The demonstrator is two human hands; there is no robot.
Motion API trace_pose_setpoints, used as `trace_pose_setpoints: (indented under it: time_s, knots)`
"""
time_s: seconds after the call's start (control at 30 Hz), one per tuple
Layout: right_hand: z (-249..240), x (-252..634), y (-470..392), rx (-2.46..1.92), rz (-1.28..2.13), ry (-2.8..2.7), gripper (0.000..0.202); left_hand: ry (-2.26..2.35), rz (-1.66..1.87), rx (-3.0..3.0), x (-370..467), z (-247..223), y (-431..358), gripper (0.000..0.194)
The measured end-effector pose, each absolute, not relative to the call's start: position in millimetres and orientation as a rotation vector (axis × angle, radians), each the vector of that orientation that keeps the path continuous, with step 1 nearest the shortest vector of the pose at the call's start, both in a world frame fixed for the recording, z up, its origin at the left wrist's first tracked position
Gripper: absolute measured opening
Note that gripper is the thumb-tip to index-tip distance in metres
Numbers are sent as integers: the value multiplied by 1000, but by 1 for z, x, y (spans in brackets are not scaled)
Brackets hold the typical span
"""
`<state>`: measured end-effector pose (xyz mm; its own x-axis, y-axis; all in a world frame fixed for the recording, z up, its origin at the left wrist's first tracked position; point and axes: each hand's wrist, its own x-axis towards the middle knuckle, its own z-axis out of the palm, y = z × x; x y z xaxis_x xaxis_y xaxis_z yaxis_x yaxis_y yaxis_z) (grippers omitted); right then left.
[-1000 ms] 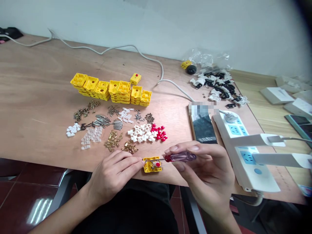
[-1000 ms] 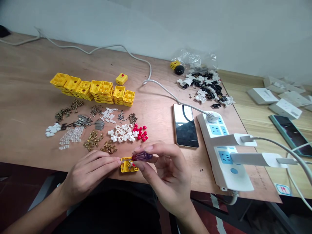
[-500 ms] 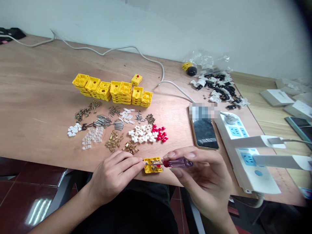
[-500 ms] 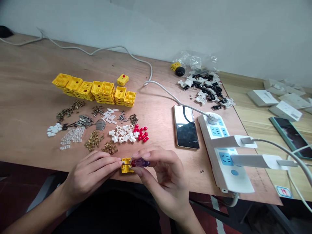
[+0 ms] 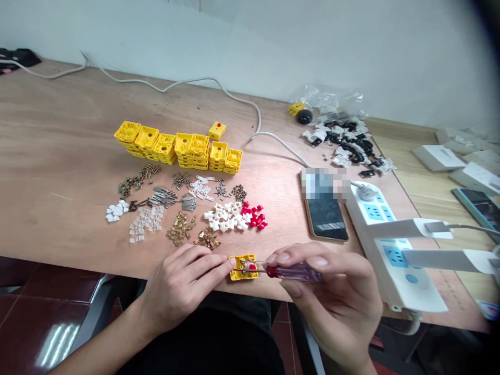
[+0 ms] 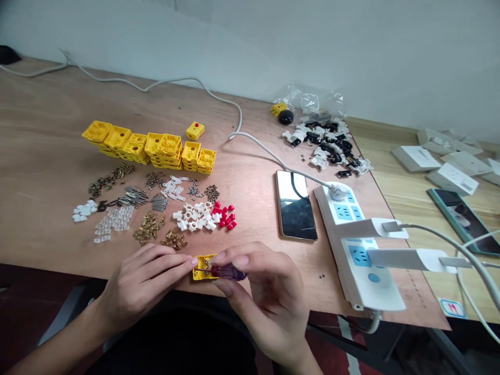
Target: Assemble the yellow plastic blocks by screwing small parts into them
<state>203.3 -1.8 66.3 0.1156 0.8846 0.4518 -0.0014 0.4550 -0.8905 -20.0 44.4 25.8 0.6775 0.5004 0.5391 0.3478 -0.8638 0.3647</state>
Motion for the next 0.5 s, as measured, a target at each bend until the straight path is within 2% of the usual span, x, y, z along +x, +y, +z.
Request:
trace_pose_setpoints:
  time_s: [0.17, 0.5]
  knots:
    - [65, 202, -2, -883, 737, -1327, 49, 679, 939, 2656, -21, 23, 44, 24]
    - [66, 203, -2, -890, 700, -1334, 45, 692, 949, 2634, -21, 23, 44, 22]
